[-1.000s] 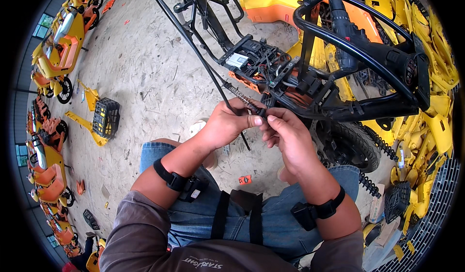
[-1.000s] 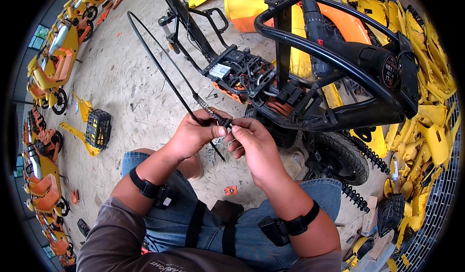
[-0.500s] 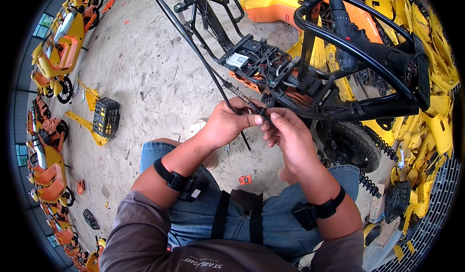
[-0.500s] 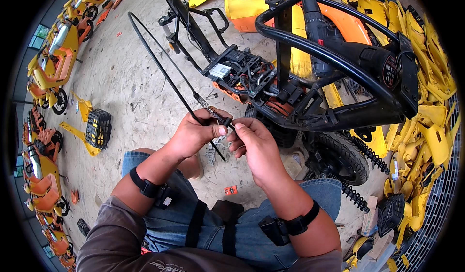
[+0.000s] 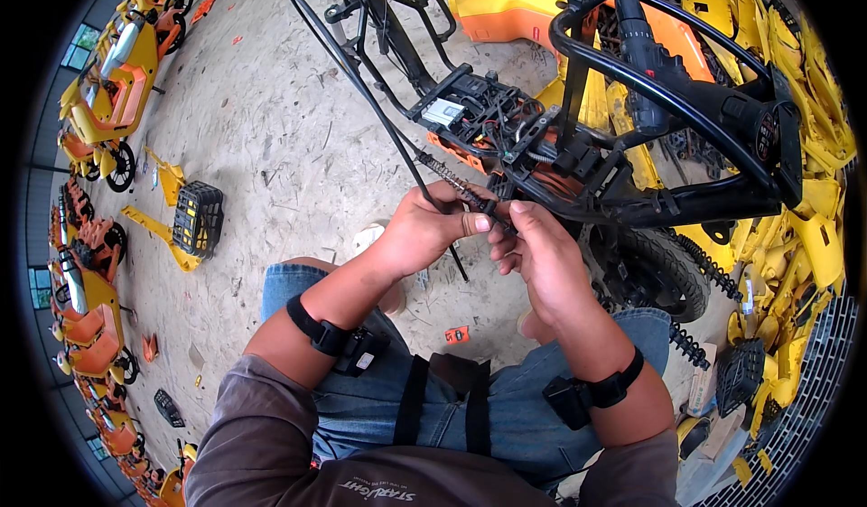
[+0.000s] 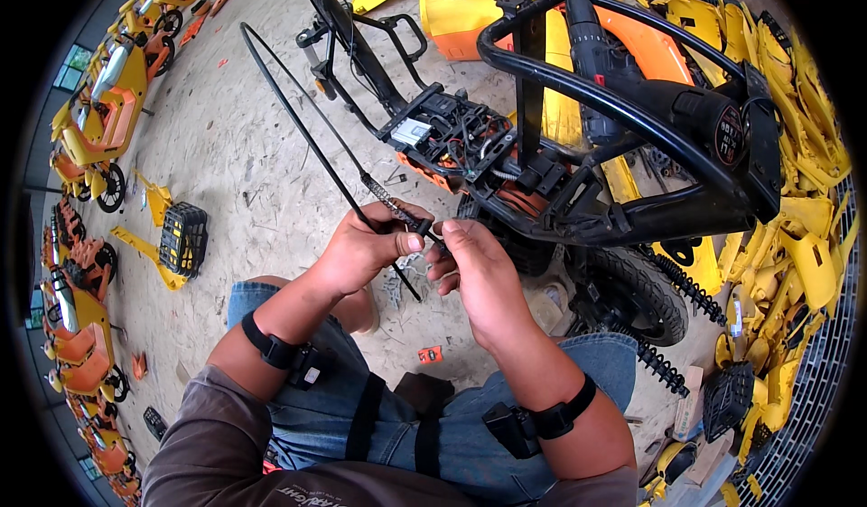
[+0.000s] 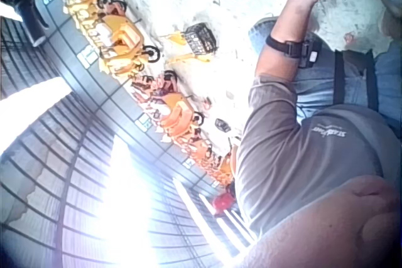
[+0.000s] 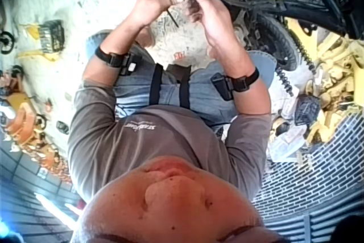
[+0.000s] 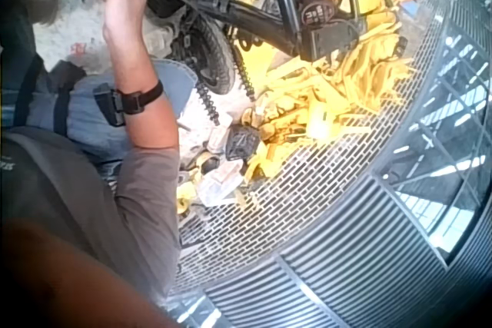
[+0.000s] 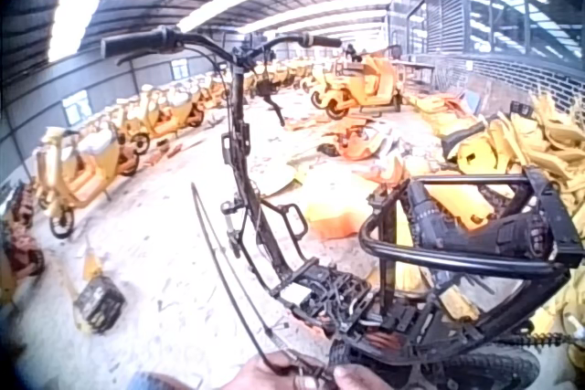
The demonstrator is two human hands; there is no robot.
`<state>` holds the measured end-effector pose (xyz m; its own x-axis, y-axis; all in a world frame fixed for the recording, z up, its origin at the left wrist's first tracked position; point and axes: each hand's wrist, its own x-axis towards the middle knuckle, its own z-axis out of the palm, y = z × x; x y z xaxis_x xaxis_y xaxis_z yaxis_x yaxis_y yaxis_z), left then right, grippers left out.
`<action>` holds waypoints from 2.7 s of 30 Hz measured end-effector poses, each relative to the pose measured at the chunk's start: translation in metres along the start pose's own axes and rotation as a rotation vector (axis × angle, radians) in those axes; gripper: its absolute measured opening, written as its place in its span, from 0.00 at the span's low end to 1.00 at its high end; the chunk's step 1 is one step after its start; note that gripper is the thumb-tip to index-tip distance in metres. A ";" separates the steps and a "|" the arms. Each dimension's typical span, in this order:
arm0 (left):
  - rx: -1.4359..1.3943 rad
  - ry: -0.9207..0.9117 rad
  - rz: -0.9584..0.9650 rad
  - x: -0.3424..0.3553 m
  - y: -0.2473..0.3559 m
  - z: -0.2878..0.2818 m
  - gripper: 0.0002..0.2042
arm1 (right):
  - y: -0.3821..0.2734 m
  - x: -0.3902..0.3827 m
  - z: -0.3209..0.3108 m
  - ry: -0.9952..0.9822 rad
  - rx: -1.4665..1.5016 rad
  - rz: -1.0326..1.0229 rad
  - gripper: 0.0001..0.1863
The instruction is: The person manipulates a cable and a spring on a scooter frame by hand, sliding the spring onto the cable and connecting the cable end to a metal bracket on the frame.
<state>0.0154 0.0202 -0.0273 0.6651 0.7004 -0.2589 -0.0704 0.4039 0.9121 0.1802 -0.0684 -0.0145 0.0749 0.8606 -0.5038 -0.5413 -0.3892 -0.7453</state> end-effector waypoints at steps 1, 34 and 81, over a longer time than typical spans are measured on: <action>-0.012 -0.001 0.008 0.000 0.000 0.000 0.16 | 0.001 0.000 -0.001 -0.002 -0.002 0.000 0.14; 0.076 0.026 -0.025 -0.001 -0.001 0.000 0.16 | -0.001 0.002 -0.003 0.017 -0.073 0.006 0.16; 0.038 0.020 -0.027 -0.002 0.001 -0.001 0.16 | -0.013 -0.001 -0.004 -0.006 -0.029 0.081 0.20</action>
<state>0.0133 0.0193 -0.0264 0.6517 0.7010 -0.2897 -0.0238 0.4007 0.9159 0.1901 -0.0656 -0.0062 0.0269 0.8274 -0.5609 -0.5209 -0.4673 -0.7144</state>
